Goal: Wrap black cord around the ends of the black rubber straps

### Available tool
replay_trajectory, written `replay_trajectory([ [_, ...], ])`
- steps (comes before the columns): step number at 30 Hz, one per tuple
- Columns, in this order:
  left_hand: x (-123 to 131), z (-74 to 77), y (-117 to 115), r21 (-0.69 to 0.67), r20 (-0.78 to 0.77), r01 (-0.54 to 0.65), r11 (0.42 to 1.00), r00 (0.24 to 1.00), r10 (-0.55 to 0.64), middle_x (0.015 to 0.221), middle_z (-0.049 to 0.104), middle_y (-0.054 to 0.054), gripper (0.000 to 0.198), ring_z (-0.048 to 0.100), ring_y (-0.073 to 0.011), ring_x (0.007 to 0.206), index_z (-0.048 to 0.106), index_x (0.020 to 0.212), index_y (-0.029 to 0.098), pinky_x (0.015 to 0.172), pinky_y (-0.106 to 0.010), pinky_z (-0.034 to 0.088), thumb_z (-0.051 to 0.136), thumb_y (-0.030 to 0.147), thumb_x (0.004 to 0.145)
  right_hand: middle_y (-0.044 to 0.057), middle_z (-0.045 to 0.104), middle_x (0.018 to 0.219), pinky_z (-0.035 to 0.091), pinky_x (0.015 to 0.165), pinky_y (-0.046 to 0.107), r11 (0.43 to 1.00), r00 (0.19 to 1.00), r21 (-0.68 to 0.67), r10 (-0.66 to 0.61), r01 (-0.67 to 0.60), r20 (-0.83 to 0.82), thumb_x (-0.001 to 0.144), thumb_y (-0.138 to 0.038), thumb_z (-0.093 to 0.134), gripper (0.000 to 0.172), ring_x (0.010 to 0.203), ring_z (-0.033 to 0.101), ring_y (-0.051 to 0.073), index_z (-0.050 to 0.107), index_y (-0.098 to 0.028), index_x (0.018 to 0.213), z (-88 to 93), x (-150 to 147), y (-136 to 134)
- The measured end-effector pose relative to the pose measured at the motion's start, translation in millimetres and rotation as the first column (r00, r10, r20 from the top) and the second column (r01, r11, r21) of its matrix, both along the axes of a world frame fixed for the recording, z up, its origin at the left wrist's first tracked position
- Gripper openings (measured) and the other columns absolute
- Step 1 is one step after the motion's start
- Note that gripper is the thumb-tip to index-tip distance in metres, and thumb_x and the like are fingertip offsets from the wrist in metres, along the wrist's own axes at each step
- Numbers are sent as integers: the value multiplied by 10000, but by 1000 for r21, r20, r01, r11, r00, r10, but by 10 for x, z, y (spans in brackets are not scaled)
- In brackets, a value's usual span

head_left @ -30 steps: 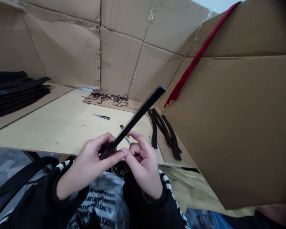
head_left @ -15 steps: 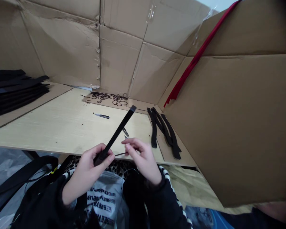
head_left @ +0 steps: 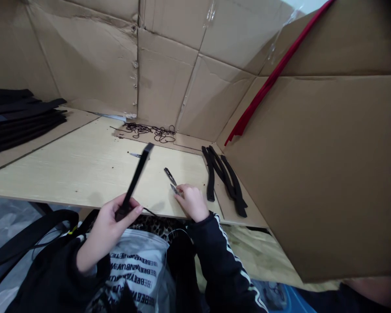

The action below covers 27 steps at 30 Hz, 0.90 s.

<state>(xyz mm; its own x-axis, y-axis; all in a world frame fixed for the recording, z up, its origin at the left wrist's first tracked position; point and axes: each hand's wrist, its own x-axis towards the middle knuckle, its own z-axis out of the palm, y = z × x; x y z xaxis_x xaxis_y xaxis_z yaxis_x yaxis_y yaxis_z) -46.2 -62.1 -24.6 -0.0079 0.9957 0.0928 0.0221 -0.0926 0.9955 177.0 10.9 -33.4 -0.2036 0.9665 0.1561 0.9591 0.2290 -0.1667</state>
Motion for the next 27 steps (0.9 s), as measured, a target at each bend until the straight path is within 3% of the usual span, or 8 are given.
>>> replay_trajectory([
  [3,-133,-69,-5,-25,47,-74,997,996,76,558,456,52,262,396,-85,498,568,722,185,435,-179,318,718,398,699,74,665,1035,428,829,286,996,996,19,82,-82,29,882,-319,495,262,996,598,212,626,-184,1064,151,-210,137],
  [7,-248,-151,18,-28,63,-133,991,989,134,554,433,56,291,378,-85,513,563,736,181,454,-175,316,723,419,690,66,635,1113,410,916,294,978,975,-12,210,-209,71,895,-362,485,290,1066,557,195,606,-190,1095,259,-719,589],
  [12,-279,-160,61,-42,77,-127,991,989,130,572,433,54,294,377,-80,517,558,727,178,454,-172,320,713,426,698,88,611,1077,454,902,410,979,976,-105,187,-175,111,903,-305,514,258,1044,565,202,594,-112,1054,138,-1289,1268],
  [16,-346,-168,59,-43,102,-94,995,990,98,593,434,50,280,377,-78,530,542,718,179,465,-171,326,693,414,726,86,590,1109,479,880,417,982,991,-156,115,-104,67,902,-312,523,275,1018,577,197,574,-117,1089,30,-1455,1593],
  [22,-453,-187,45,-66,177,-104,992,978,114,640,451,41,279,402,-81,574,526,747,186,491,-166,341,707,398,722,84,592,1104,467,898,425,981,991,-169,78,-95,-105,894,-303,535,251,1027,571,198,585,-118,1057,44,-1370,1614],
  [25,-444,-181,58,-61,182,-95,994,978,105,633,446,43,278,392,-77,569,528,755,183,494,-167,332,702,399,729,74,616,1023,497,836,361,978,964,-165,84,-128,-251,898,-250,517,179,952,602,168,570,-111,999,115,-1224,1399],
  [27,-419,-173,64,-51,157,-88,995,983,95,607,434,50,276,374,-74,549,532,747,180,482,-168,315,696,402,734,53,624,984,516,716,253,965,921,-175,120,-196,-370,915,-204,456,131,816,628,105,510,-126,1006,178,-1097,1137],
])
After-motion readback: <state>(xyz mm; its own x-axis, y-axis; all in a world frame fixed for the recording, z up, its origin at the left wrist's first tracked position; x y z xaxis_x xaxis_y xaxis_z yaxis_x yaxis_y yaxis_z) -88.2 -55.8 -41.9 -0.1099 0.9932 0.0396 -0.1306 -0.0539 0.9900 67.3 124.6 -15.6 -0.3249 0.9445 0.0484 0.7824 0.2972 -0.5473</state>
